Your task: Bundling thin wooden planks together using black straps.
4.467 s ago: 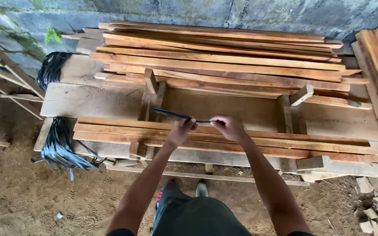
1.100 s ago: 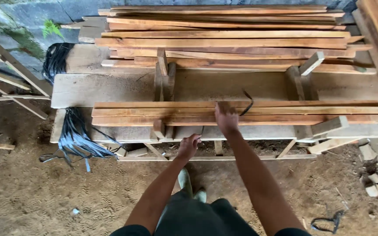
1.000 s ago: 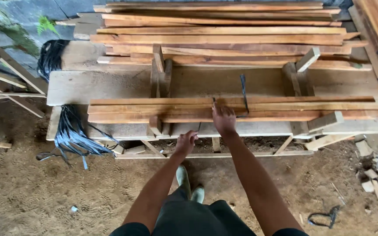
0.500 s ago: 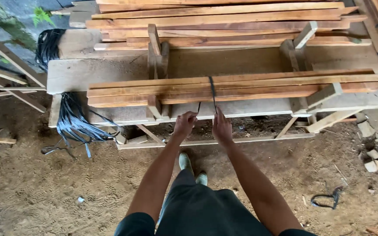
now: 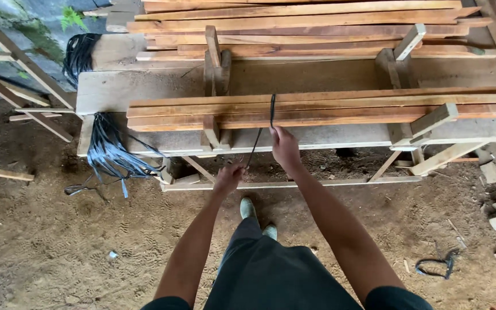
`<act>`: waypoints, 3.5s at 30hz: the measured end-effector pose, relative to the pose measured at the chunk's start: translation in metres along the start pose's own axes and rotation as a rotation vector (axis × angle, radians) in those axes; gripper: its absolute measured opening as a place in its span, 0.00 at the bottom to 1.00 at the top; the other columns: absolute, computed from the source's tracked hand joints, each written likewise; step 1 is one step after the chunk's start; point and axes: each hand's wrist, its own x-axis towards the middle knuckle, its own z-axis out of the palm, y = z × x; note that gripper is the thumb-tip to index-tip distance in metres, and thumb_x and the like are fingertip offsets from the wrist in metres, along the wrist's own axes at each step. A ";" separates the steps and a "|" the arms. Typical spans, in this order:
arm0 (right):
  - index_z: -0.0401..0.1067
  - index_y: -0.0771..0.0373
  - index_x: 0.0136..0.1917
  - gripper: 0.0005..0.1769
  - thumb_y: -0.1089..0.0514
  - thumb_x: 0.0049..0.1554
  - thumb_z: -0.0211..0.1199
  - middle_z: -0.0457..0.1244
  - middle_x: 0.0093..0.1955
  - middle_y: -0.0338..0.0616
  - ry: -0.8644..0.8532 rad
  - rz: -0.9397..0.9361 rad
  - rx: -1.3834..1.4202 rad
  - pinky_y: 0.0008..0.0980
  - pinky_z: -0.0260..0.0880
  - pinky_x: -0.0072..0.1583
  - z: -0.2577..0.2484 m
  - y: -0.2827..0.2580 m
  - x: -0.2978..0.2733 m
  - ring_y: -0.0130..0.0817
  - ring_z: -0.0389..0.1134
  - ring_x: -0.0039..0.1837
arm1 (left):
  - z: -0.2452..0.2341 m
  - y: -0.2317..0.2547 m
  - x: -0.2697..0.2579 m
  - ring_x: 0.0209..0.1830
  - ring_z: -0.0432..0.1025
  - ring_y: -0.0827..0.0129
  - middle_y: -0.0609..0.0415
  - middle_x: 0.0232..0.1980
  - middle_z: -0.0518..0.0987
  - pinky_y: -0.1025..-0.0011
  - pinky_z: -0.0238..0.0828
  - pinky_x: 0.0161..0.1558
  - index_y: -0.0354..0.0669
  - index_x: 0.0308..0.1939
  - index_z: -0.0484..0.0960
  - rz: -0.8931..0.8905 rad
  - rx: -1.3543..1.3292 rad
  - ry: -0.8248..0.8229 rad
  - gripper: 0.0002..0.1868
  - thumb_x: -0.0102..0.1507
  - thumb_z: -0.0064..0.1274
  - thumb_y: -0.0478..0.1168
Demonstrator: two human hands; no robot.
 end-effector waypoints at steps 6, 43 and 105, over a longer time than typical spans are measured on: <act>0.78 0.62 0.60 0.20 0.47 0.70 0.52 0.72 0.49 0.55 -0.014 0.136 -0.007 0.53 0.75 0.52 0.019 -0.029 0.044 0.56 0.74 0.52 | -0.007 -0.035 -0.031 0.32 0.82 0.64 0.54 0.27 0.84 0.60 0.78 0.48 0.55 0.55 0.85 -0.113 -0.012 -0.031 0.13 0.68 0.52 0.44; 0.69 0.66 0.28 0.15 0.62 0.57 0.58 0.66 0.39 0.53 -0.534 -0.425 0.113 0.62 0.51 0.76 -0.053 -0.084 0.052 0.56 0.67 0.60 | -0.034 0.087 0.034 0.45 0.80 0.59 0.39 0.47 0.84 0.56 0.81 0.50 0.38 0.56 0.85 0.052 -0.521 0.041 0.12 0.70 0.52 0.31; 0.77 0.64 0.64 0.16 0.56 0.67 0.62 0.71 0.45 0.56 -0.284 0.391 0.767 0.38 0.71 0.49 0.070 0.079 0.196 0.32 0.66 0.44 | -0.080 0.106 0.272 0.49 0.81 0.52 0.43 0.47 0.85 0.47 0.81 0.48 0.44 0.53 0.81 0.092 -0.188 -0.035 0.11 0.70 0.58 0.42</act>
